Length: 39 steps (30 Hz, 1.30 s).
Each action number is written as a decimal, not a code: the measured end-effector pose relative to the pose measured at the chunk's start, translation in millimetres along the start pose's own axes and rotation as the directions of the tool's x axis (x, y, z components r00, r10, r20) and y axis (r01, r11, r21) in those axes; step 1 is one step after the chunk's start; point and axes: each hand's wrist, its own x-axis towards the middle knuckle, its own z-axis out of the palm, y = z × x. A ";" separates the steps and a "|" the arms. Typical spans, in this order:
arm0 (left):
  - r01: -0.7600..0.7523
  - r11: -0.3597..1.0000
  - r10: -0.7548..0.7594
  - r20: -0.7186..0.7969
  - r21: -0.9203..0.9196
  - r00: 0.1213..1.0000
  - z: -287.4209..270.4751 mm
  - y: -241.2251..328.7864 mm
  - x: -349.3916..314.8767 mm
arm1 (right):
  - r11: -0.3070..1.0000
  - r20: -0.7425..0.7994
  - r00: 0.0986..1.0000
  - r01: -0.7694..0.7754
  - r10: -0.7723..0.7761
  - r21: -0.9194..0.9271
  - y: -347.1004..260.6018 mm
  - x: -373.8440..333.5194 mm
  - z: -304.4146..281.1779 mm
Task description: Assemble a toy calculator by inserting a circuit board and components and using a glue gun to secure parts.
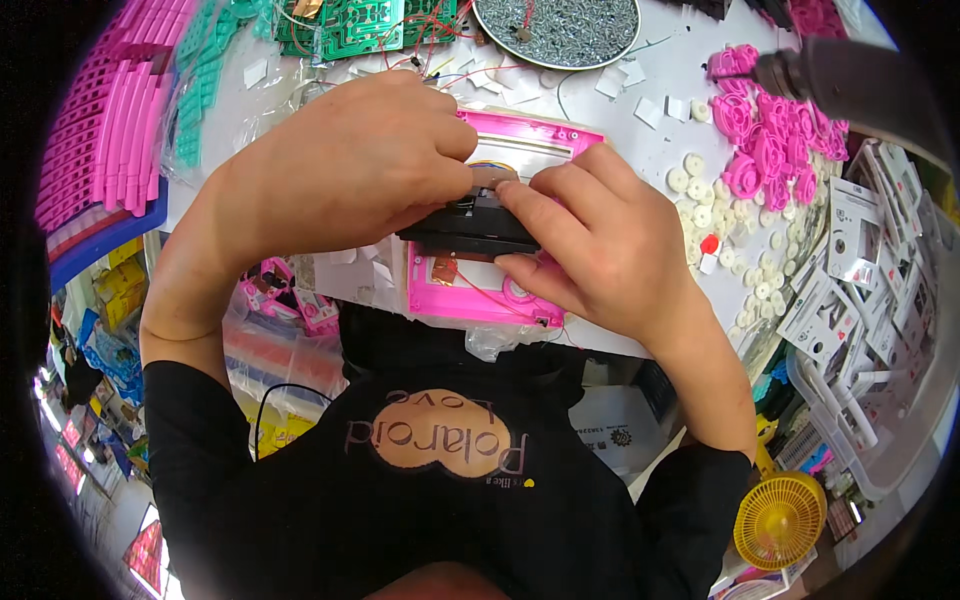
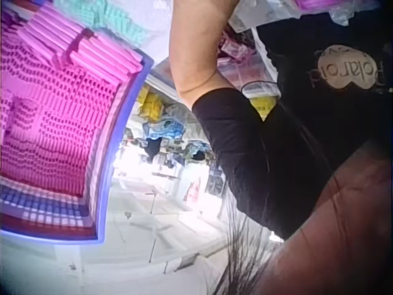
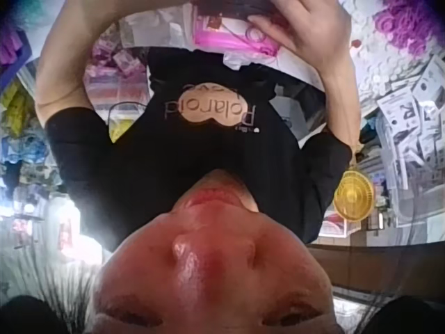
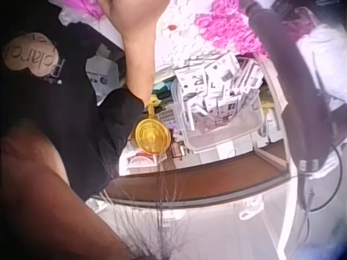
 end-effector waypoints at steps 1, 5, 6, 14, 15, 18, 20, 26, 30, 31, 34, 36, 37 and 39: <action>0.001 1.000 -0.002 0.012 0.027 1.000 -0.1 0.8 -0.2 | 1.000 0.020 1.000 -0.005 0.005 -0.008 -1.4 1.2 -0.9; 0.033 0.995 -0.034 0.007 0.097 0.999 -1.2 7.3 -2.4 | 0.999 0.099 0.995 -0.018 0.021 -0.028 -6.9 5.8 -3.6; 0.050 0.993 -0.052 0.015 0.109 0.999 -0.5 10.1 -4.2 | 0.999 0.120 0.992 -0.021 0.025 -0.033 -7.9 6.8 -3.4; 0.140 0.990 -0.141 -0.104 -0.016 0.985 11.2 29.2 -24.3 | 0.997 0.281 0.959 -0.022 0.041 -0.070 -16.0 19.4 -11.1; 0.168 0.985 -0.170 -0.105 -0.029 0.980 13.6 33.0 -27.6 | 0.997 0.299 0.954 -0.013 0.036 -0.078 -16.5 20.6 -11.8; 0.232 0.968 -0.245 -0.166 -0.095 0.955 23.4 41.8 -34.5 | 0.998 0.321 0.945 -0.047 0.054 -0.030 -17.7 22.7 -14.0; 0.265 0.950 -0.294 -0.190 -0.164 0.937 30.2 46.8 -37.6 | 0.997 0.320 0.946 -0.061 0.042 0.049 -17.2 24.9 -10.5; 0.297 0.879 -0.399 -0.234 -0.374 0.887 45.4 45.4 -40.4 | 0.980 0.336 0.940 -0.122 0.063 0.158 -14.6 24.0 -5.3; 0.329 0.780 -0.499 -0.212 -0.532 0.840 41.3 39.3 -33.6 | 0.977 0.338 0.938 -0.136 0.075 0.163 -14.9 23.2 -7.2; 0.352 0.738 -0.536 -0.182 -0.576 0.824 39.6 38.0 -31.0 | 0.976 0.342 0.936 -0.146 0.082 0.164 -15.2 23.2 -7.5; 0.337 0.706 -0.515 -0.124 -0.623 0.848 39.6 28.9 -27.3 | 0.976 0.347 0.933 -0.158 0.097 0.152 -16.2 23.4 -8.5; 0.386 0.614 -0.557 -0.032 -0.688 0.830 36.3 27.6 -24.4 | 0.981 0.340 0.936 -0.146 0.095 0.127 -17.9 23.7 -9.3; 0.410 0.565 -0.573 0.016 -0.716 0.819 35.4 27.0 -23.2 | 0.992 0.320 0.944 -0.107 0.082 0.062 -20.4 22.5 -9.1; 0.377 0.630 -0.537 -0.031 -0.679 0.843 37.0 23.1 -21.5 | 0.997 0.282 0.958 -0.031 0.049 -0.069 -28.2 18.4 -8.1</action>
